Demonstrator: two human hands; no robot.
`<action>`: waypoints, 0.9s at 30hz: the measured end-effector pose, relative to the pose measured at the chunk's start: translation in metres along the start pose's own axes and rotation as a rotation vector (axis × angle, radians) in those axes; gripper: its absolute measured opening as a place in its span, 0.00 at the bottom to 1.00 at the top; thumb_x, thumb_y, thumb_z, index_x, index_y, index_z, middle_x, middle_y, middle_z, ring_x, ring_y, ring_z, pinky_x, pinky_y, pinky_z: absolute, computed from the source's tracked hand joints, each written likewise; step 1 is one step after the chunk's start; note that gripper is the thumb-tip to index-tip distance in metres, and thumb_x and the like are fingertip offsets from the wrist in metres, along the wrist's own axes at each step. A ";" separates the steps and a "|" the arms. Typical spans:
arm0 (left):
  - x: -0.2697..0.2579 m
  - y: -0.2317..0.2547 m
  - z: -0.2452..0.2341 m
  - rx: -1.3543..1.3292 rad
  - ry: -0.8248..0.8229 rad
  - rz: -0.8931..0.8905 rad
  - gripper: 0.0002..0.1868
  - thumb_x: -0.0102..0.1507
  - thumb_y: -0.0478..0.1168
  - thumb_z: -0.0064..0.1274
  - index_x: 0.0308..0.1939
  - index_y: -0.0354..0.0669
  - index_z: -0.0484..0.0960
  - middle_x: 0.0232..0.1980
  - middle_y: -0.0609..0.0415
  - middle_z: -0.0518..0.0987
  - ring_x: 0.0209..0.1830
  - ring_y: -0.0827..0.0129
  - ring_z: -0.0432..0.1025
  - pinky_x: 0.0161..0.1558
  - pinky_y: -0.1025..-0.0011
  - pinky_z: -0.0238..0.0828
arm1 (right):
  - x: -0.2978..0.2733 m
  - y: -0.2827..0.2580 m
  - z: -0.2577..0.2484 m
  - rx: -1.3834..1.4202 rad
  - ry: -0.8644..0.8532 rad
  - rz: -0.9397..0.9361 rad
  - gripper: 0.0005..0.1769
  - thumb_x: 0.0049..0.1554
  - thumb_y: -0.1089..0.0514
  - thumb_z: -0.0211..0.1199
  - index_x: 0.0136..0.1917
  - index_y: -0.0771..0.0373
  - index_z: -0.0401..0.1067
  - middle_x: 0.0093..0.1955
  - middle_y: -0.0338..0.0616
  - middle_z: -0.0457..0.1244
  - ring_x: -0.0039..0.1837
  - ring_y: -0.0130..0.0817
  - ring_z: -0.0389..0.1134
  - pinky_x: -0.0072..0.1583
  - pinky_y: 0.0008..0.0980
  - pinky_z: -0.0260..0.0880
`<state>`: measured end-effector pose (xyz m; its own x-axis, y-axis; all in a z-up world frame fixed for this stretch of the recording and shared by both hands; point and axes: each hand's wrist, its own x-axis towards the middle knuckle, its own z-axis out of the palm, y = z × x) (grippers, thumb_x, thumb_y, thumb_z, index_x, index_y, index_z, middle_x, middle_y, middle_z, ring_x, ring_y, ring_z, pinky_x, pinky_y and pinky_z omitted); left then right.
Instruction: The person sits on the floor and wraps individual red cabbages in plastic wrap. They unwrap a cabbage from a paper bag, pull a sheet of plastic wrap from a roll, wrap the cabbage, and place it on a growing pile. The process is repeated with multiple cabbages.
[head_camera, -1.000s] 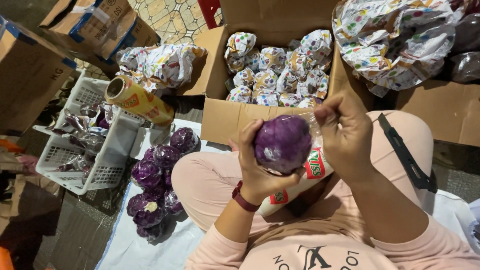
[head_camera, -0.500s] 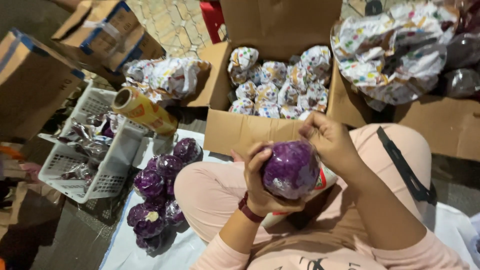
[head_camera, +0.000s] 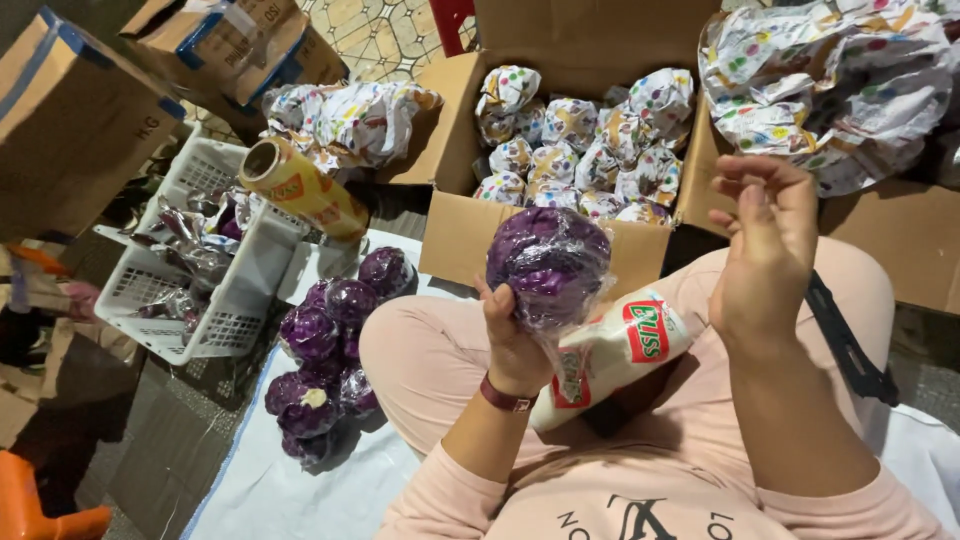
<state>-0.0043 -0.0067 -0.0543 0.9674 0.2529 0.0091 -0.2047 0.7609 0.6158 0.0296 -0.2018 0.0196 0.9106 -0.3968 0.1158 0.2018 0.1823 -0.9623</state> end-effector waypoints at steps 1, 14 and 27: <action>-0.002 0.002 0.007 0.004 0.071 -0.067 0.45 0.55 0.54 0.58 0.67 0.58 0.46 0.62 0.46 0.68 0.61 0.57 0.67 0.64 0.52 0.64 | -0.006 0.000 0.000 -0.042 -0.018 -0.134 0.10 0.69 0.56 0.47 0.63 0.54 0.62 0.65 0.39 0.64 0.65 0.29 0.65 0.60 0.29 0.64; -0.012 0.028 0.064 0.063 0.320 -0.474 0.70 0.45 0.58 0.60 0.68 1.00 0.14 0.81 0.50 0.58 0.74 0.56 0.61 0.66 0.50 0.62 | -0.023 -0.014 0.009 -0.322 -0.860 -0.365 0.55 0.64 0.20 0.25 0.79 0.68 0.53 0.84 0.62 0.46 0.86 0.52 0.44 0.83 0.52 0.41; -0.015 0.011 0.029 0.576 -0.476 -0.658 0.52 0.55 0.81 0.32 0.66 0.44 0.55 0.49 0.40 0.80 0.43 0.53 0.80 0.56 0.56 0.77 | -0.016 0.012 0.014 0.529 -0.331 0.291 0.40 0.55 0.24 0.53 0.57 0.62 0.73 0.62 0.52 0.67 0.62 0.47 0.70 0.60 0.47 0.76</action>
<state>-0.0165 -0.0195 -0.0250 0.8470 -0.4775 -0.2336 0.3753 0.2257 0.8990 0.0224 -0.1805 0.0092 0.9997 0.0155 0.0209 0.0045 0.6876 -0.7260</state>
